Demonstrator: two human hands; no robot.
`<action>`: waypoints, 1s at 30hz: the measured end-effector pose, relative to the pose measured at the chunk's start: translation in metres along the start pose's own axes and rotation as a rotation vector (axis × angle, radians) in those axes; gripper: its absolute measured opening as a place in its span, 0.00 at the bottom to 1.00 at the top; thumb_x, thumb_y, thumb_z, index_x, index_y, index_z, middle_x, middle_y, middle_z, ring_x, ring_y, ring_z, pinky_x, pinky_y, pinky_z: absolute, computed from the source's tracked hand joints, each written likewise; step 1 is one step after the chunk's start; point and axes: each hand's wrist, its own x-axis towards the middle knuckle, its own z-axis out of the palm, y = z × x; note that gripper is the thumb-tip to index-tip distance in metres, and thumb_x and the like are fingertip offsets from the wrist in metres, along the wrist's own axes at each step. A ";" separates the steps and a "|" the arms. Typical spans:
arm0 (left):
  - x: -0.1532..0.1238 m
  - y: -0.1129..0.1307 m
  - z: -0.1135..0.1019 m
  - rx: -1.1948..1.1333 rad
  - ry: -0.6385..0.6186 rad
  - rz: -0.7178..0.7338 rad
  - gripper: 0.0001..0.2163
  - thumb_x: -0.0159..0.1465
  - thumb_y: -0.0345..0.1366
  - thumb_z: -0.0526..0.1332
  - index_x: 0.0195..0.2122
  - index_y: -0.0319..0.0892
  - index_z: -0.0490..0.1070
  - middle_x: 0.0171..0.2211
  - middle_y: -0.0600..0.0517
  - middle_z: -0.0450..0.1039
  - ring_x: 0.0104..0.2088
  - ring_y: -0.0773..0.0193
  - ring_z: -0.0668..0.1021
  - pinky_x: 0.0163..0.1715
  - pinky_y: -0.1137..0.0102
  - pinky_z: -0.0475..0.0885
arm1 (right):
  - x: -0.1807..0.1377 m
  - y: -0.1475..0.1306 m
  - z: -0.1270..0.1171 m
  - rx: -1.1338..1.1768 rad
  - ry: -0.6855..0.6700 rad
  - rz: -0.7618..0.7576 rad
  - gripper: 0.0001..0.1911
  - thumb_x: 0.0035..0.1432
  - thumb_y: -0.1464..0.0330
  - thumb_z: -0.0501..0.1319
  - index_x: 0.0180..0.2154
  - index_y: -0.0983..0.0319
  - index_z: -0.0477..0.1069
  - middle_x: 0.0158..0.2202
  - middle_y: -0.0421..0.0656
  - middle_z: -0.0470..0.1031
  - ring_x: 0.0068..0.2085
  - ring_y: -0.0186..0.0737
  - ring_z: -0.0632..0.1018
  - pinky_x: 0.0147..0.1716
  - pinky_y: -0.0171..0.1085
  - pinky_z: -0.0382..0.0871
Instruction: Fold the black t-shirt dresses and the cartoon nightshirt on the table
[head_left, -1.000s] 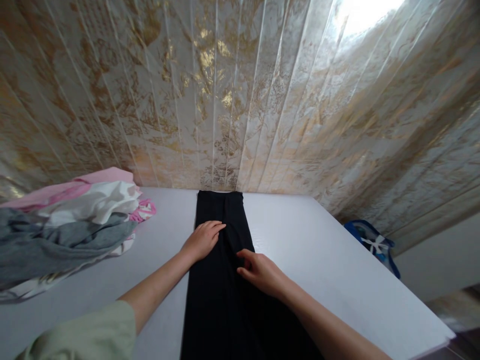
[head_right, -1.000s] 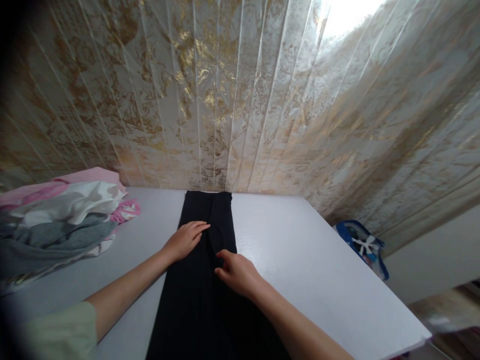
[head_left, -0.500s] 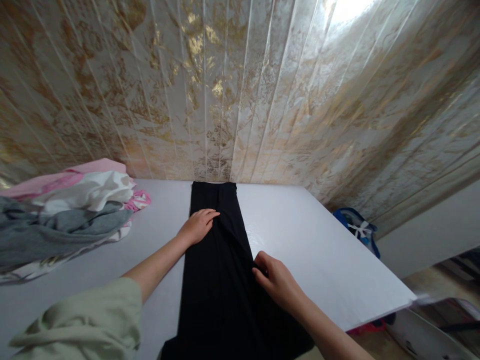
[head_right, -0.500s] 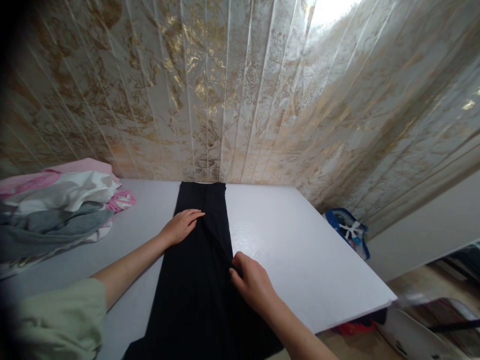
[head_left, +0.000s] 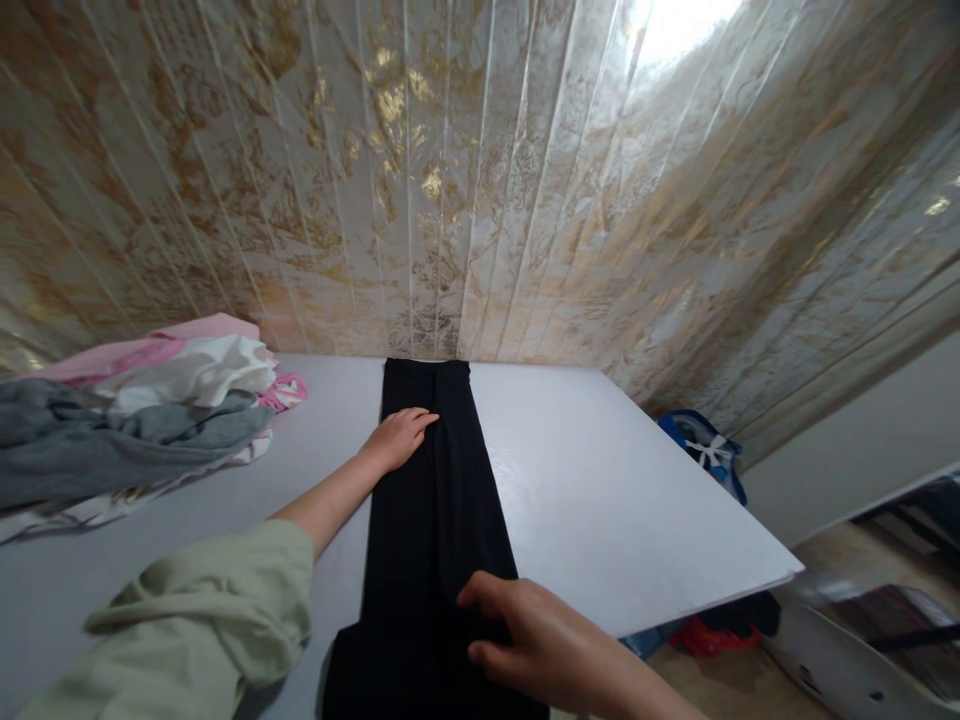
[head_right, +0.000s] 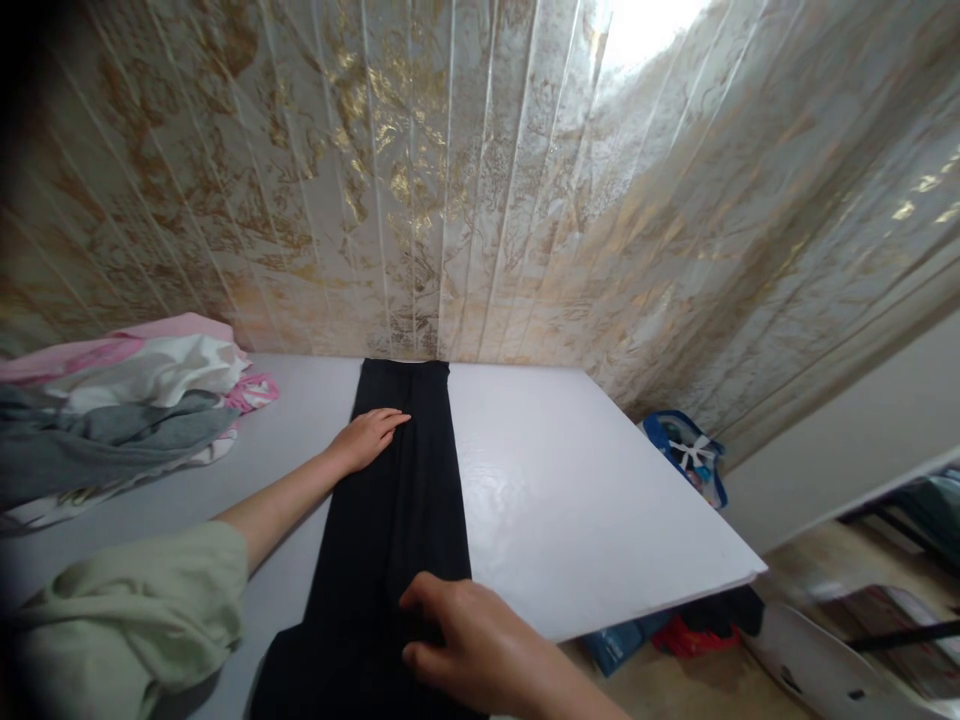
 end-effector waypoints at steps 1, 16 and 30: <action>-0.002 0.005 -0.004 0.002 0.004 -0.012 0.21 0.64 0.28 0.51 0.57 0.44 0.68 0.56 0.45 0.70 0.56 0.56 0.72 0.56 0.59 0.66 | -0.001 -0.001 0.002 -0.021 -0.034 0.001 0.17 0.53 0.70 0.61 0.46 0.53 0.70 0.30 0.36 0.72 0.28 0.32 0.69 0.25 0.30 0.54; -0.218 0.120 -0.073 -0.161 -0.162 -0.268 0.10 0.61 0.44 0.61 0.41 0.48 0.71 0.39 0.51 0.74 0.42 0.56 0.76 0.44 0.62 0.68 | -0.010 0.014 0.012 0.262 -0.025 -0.003 0.09 0.57 0.73 0.56 0.40 0.61 0.72 0.25 0.35 0.68 0.27 0.30 0.69 0.24 0.28 0.58; -0.232 0.188 -0.094 -0.569 -0.673 -0.165 0.07 0.60 0.40 0.60 0.41 0.52 0.71 0.33 0.58 0.77 0.30 0.65 0.77 0.30 0.72 0.68 | -0.014 0.021 0.032 0.151 0.183 -0.044 0.12 0.61 0.68 0.56 0.45 0.58 0.73 0.31 0.38 0.74 0.31 0.35 0.73 0.30 0.32 0.63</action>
